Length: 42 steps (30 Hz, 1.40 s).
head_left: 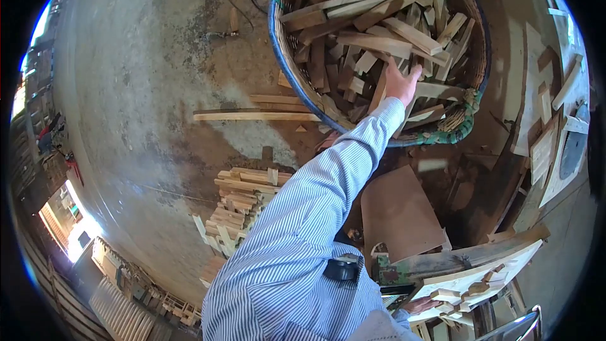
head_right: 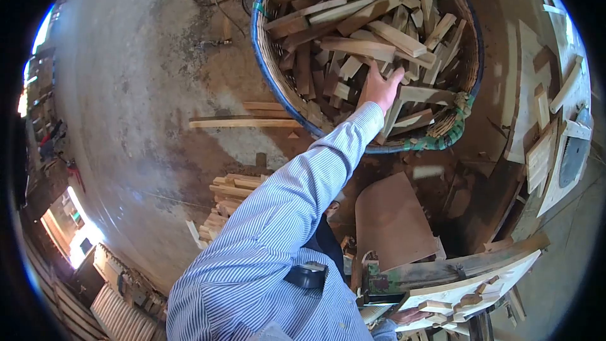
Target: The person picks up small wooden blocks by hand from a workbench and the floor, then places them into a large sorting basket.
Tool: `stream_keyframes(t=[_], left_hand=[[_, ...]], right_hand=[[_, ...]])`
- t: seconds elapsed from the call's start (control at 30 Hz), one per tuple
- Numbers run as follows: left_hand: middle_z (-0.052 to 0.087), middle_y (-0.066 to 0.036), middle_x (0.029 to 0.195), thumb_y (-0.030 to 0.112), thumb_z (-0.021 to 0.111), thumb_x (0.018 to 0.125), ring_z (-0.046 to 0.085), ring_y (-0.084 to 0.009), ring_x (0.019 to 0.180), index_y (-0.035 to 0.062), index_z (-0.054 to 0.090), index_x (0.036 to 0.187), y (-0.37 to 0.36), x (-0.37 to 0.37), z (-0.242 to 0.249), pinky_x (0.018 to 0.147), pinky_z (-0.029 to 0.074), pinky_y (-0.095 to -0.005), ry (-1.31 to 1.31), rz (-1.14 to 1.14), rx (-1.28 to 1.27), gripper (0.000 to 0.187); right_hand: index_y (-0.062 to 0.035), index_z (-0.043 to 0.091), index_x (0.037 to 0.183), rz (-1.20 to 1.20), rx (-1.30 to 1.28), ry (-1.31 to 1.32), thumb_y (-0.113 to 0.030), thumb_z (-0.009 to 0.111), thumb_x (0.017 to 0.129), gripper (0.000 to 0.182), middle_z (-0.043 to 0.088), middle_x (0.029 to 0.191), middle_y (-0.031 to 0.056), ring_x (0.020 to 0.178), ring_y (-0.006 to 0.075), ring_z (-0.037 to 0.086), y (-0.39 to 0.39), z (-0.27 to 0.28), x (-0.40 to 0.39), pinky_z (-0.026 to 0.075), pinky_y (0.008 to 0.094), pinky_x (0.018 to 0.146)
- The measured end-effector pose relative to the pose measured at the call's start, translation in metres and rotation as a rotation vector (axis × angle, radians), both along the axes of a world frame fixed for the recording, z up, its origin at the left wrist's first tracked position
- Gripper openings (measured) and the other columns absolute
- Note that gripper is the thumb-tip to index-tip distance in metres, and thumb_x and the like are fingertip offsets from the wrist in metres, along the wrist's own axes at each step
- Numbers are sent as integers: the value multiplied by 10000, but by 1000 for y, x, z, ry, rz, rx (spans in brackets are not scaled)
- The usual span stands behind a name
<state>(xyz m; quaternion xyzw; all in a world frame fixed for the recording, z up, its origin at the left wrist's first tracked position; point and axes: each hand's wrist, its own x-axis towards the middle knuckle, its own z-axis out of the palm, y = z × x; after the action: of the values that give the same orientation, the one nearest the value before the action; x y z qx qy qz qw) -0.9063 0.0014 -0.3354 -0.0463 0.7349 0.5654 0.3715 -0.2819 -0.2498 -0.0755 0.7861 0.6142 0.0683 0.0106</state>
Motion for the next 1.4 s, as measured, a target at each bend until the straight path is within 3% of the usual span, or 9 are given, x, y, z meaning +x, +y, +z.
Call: stream_keyframes(t=[0.2,0.4,0.5,0.6,0.97,1.4], left_hand=[[381,-338,1440,414,710,836,383,-441,1348,-64,209,1495,-12,19,9,1132,313,-425,258,-180,-26,956],[502,-278,1314,318,693,847,503,-436,1212,-53,378,1393,-80,56,22,1045,417,-440,580,-390,-73,731],[471,-283,1329,252,679,840,484,-430,1220,-44,411,1359,-120,63,34,1066,398,-438,687,-626,-116,655],[453,-263,1352,273,712,806,413,-432,1298,-28,422,1359,-149,75,30,1132,303,-503,807,-790,-205,693],[395,-250,1435,319,713,779,312,-397,1395,1,403,1414,-205,80,30,1197,171,-529,942,-1195,-308,775],[242,-218,1567,327,703,823,223,-369,1464,72,330,1490,-266,89,48,1202,154,-507,974,-1249,-305,806]], right_hand=[[22,286,1499,-8,34,15,-592,320,985,801,331,1501,275,1406,414,309,-7,-11,-6,260,473,1167],[25,294,1494,12,61,22,-568,338,989,780,348,1488,277,1397,418,323,-1,-28,-14,270,476,1161],[27,300,1490,31,59,39,-553,349,992,766,360,1479,279,1391,420,331,3,-38,-22,277,478,1157],[29,305,1487,71,46,48,-537,360,994,753,371,1471,280,1385,422,339,14,-42,-26,284,480,1154],[36,325,1475,143,97,33,-484,400,1003,707,410,1441,285,1364,431,369,40,-47,-38,307,487,1141],[45,348,1461,183,152,69,-420,448,1014,653,457,1405,291,1339,441,404,34,-37,-15,336,495,1125]])
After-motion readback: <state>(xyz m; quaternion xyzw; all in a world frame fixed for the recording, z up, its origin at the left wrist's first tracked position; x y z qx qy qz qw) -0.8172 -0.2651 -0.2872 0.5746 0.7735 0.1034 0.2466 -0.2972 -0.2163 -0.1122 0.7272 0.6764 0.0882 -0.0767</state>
